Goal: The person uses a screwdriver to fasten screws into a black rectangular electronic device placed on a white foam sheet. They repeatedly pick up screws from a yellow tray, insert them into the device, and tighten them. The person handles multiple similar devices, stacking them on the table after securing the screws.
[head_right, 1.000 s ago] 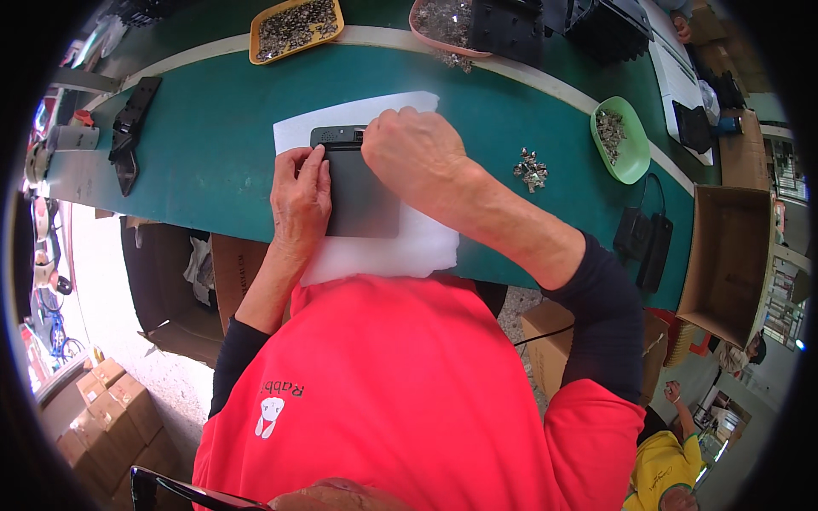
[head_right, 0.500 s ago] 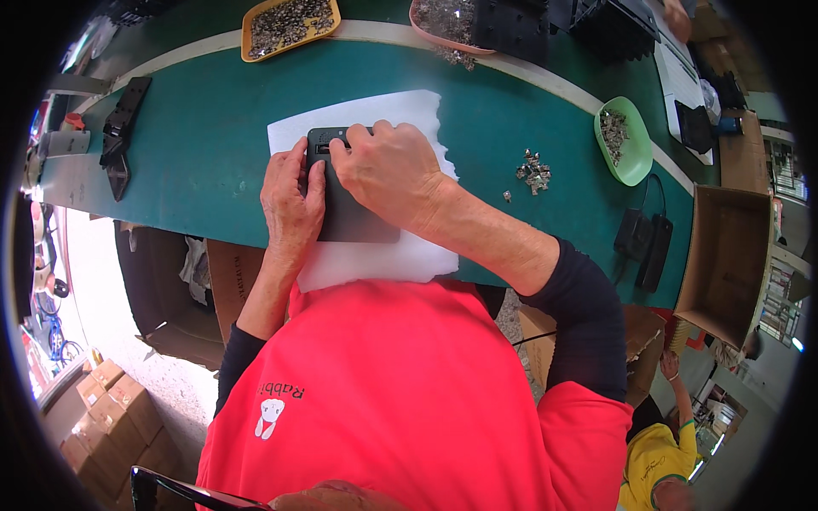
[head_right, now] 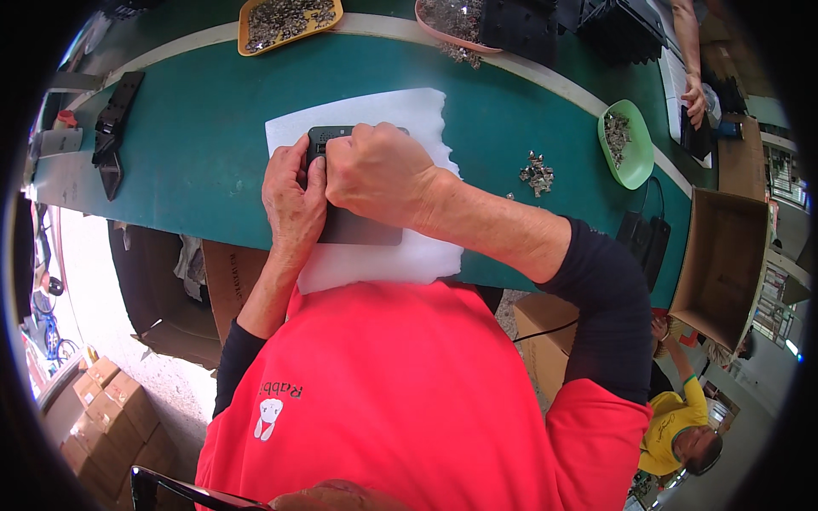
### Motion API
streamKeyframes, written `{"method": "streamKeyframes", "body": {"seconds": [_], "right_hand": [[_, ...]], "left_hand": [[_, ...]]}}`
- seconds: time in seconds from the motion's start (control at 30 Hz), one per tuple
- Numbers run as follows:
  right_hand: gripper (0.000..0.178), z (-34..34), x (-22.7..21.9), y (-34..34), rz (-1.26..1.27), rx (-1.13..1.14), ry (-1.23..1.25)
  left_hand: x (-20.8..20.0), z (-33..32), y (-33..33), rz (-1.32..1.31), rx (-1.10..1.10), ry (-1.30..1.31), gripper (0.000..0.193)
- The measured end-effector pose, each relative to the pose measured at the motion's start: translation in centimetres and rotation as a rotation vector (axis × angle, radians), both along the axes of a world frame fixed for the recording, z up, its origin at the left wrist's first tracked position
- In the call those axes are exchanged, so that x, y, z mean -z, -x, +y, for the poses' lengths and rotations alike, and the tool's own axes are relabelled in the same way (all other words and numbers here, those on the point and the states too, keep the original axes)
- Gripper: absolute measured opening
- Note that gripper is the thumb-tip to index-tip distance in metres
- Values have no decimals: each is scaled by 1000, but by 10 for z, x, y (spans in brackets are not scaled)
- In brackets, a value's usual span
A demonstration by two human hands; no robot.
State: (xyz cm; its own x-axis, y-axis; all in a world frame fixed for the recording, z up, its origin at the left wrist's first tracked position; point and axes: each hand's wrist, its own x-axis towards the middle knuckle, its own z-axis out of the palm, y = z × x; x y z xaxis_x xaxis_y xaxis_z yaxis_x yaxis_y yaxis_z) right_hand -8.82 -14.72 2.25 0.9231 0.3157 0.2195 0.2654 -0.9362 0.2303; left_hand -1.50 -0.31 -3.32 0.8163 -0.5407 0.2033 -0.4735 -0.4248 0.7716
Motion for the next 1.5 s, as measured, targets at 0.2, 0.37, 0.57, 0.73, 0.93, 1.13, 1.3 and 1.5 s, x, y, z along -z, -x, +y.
{"method": "streamKeyframes", "body": {"seconds": [0.2,0.37,0.57,0.73,0.93,1.13,1.3,1.5], "right_hand": [[7,10,-6,-12,91,-63,48],[6,17,-30,-26,308,-132,118],[14,-13,-17,-4,112,96,-236],[22,-37,1,32,48,467,-1043],[24,-36,30,55,170,747,-1708],[22,-37,33,60,63,776,-1951],[19,-36,26,68,180,649,-1647],[15,-22,0,45,345,381,-896]], "left_hand": [[3,-2,-1,-22,-13,9,32],[0,-2,-5,-13,-11,0,28],[-24,-9,-14,268,-105,-66,26],[-38,-8,-33,258,-71,125,17],[-108,-9,-7,-664,209,134,18],[-44,8,26,-758,439,-102,30],[-5,23,27,-708,371,-86,26],[-5,21,26,-342,212,103,33]]}}
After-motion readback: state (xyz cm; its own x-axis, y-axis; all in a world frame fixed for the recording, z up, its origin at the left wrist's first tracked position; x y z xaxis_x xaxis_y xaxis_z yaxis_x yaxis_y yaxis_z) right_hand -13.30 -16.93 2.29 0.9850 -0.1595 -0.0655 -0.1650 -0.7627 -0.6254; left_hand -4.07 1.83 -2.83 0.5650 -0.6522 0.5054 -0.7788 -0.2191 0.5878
